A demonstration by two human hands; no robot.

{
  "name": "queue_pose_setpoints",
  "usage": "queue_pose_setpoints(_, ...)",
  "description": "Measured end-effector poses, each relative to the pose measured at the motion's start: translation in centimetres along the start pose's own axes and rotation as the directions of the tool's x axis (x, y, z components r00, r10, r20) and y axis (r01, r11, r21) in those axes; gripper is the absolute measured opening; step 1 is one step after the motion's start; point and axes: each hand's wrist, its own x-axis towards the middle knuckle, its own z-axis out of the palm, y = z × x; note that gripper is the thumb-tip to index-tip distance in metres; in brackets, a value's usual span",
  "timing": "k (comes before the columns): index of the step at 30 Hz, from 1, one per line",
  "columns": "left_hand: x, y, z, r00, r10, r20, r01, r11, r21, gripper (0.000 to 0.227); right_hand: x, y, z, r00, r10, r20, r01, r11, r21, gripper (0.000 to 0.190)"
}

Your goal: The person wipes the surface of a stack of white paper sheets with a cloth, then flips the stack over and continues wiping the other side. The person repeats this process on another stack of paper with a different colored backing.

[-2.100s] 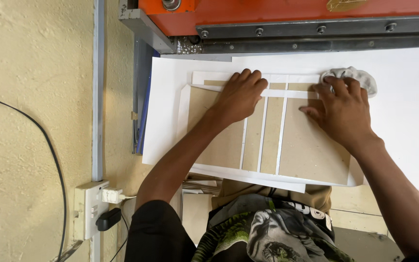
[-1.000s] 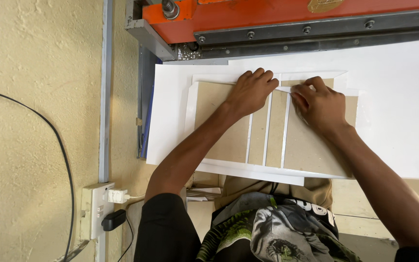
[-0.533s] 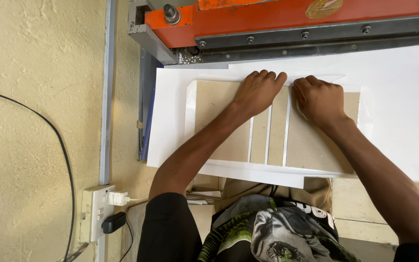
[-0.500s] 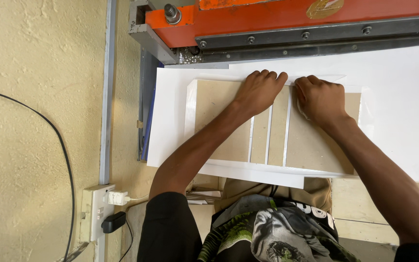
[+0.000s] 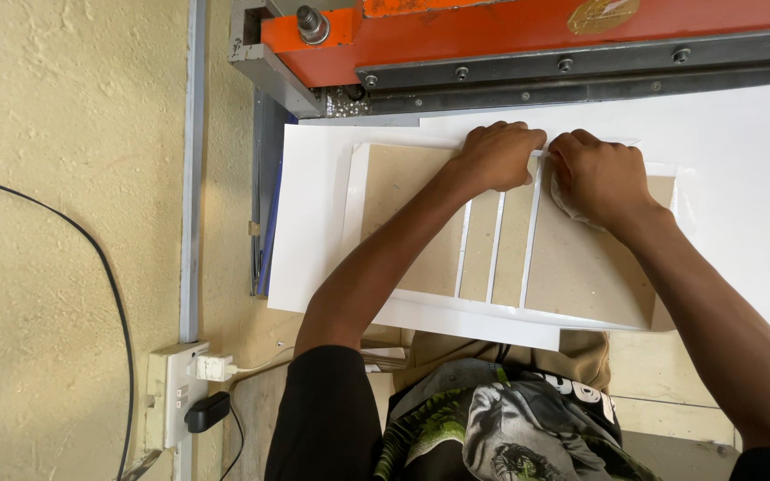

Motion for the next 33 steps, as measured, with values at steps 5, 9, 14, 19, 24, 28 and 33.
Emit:
queue_pose_setpoints(5, 0.7, 1.6, 0.3, 0.988, -0.134, 0.079, 0.119, 0.978, 0.174, 0.028, 1.2, 1.5, 1.1, 0.972, 0.039, 0.233, -0.067, 0.991, 0.118, 0.044)
queue_pose_setpoints(9, 0.7, 0.6, 2.3, 0.991, 0.021, -0.133, -0.005, 0.993, 0.119, 0.033, 0.1, -0.6, 0.0, 0.991, 0.059, 0.117, -0.071, 0.992, 0.102, 0.036)
queue_pose_setpoints(14, -3.3, 1.4, 2.4, 0.976, 0.014, -0.219, 0.012, 0.993, 0.119, 0.027, -2.6, -1.9, 4.1, 0.993, 0.063, -0.102, -0.065, 0.998, -0.013, 0.023)
queue_pose_setpoints(19, -7.3, 3.6, 3.7, 0.927, 0.061, -0.369, 0.061, 0.948, 0.312, 0.036, -3.9, -3.1, 5.0, 0.915, -0.045, -0.401, -0.013, 0.99, -0.14, 0.02)
queue_pose_setpoints(24, -6.4, 3.3, 7.7, 0.789, 0.171, -0.59, 0.093, 0.916, 0.389, 0.039, -3.7, -2.5, 6.8, 0.864, -0.107, -0.491, 0.042, 0.989, -0.142, 0.021)
queue_pose_setpoints(28, -5.9, 1.7, 9.8, 0.737, 0.19, -0.649, 0.087, 0.926, 0.369, 0.032, -3.8, -2.4, 6.7, 0.862, -0.108, -0.496, 0.068, 0.993, -0.099, 0.018)
queue_pose_setpoints(33, -4.6, -0.2, 9.2, 0.742, 0.194, -0.641, 0.031, 0.946, 0.322, 0.015, -3.5, -2.4, 6.9, 0.845, -0.102, -0.525, 0.054, 0.993, -0.106, 0.017)
